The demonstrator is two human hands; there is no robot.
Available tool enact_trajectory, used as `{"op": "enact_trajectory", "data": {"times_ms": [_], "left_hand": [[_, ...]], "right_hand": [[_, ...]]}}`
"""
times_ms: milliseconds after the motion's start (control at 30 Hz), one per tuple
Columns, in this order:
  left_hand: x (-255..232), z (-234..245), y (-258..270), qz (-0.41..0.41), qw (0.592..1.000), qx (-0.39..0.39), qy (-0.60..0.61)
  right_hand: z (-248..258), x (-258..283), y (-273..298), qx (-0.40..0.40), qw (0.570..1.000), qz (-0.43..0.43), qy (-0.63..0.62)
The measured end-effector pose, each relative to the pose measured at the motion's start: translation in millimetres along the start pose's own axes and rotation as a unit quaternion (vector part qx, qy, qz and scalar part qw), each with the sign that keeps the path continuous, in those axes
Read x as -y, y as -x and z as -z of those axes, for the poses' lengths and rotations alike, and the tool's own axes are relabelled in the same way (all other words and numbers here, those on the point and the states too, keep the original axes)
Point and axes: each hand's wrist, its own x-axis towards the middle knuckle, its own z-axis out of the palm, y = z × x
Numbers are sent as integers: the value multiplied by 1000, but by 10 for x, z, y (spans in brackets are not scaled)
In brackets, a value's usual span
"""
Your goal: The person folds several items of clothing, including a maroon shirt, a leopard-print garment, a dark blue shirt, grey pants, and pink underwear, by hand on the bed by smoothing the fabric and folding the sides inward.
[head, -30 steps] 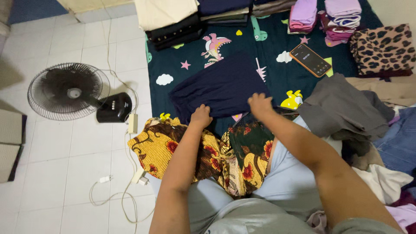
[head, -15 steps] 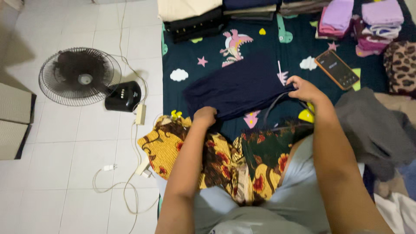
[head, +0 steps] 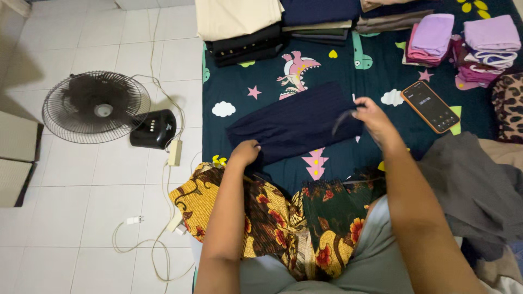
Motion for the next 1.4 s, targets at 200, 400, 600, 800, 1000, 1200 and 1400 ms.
{"op": "enact_trajectory", "data": {"times_ms": [200,400,600,800,1000,1200,1400], "left_hand": [[-390,149,273,107,990,-90,-12],[-758,461,699,150,971,-183,-26],[-726,644,816,243,947,-190,93],[-167,269,443,259,935,-145,195],[518,-139,-293,188,883,-191,385],[292,115,73,155,831,-197,497],[-278,689,833,82,838,-261,472]], "right_hand": [[-102,-350,-102,-179,889,126,402],[-244,371,235,-301,747,175,566],[-1453,794,644,-31,779,311,543],[-2354,219,824,209,743,247,586],[-2632,78,894,144,742,203,622],[-3094,-205,1036,23,766,201,610],[-3039,-642,1113,57,841,226,489]]}}
